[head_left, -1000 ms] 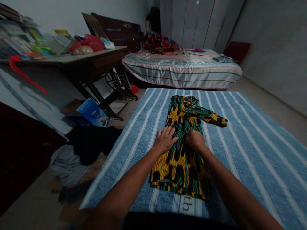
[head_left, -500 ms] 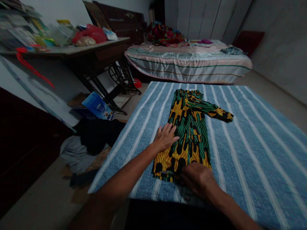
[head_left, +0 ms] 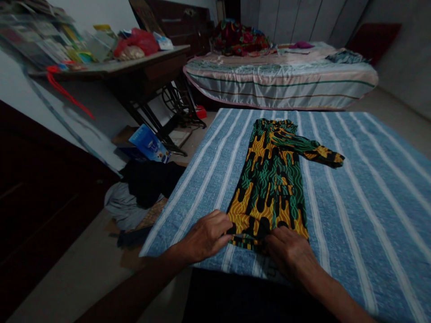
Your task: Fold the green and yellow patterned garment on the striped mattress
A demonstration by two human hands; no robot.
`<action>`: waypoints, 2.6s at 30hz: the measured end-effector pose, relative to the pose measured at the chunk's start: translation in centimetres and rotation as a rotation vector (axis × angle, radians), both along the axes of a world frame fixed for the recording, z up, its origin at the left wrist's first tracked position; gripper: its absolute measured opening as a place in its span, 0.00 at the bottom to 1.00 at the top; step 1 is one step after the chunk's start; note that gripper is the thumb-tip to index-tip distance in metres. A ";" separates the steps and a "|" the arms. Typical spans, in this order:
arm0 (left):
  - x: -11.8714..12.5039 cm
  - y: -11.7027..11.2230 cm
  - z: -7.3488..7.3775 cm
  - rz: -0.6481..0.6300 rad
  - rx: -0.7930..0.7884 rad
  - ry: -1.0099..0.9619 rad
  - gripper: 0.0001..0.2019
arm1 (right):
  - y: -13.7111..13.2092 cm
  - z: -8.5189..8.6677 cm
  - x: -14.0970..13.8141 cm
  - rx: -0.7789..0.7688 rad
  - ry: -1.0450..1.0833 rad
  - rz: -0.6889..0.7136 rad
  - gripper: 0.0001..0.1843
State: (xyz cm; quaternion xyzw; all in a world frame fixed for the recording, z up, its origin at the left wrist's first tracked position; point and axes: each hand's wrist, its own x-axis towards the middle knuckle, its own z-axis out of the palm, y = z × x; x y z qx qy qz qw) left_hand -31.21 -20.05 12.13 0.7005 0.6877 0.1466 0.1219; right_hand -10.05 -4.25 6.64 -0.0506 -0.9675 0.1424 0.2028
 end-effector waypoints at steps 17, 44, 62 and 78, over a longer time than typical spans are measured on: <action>0.8 0.6 -1.2 0.029 -0.097 0.052 0.06 | 0.3 0.2 0.6 -0.043 -0.088 0.014 0.10; 0.5 -2.7 -1.6 0.374 -0.080 -0.115 0.06 | 0.5 -0.6 1.3 -0.025 -0.087 0.040 0.12; 2.5 -2.8 -2.0 0.458 -0.096 -0.159 0.08 | 0.4 0.0 1.2 -0.059 -0.083 0.046 0.10; 2.1 -1.3 -0.1 0.612 -0.382 -0.226 0.07 | 0.0 -0.1 0.6 -0.053 -0.015 0.038 0.10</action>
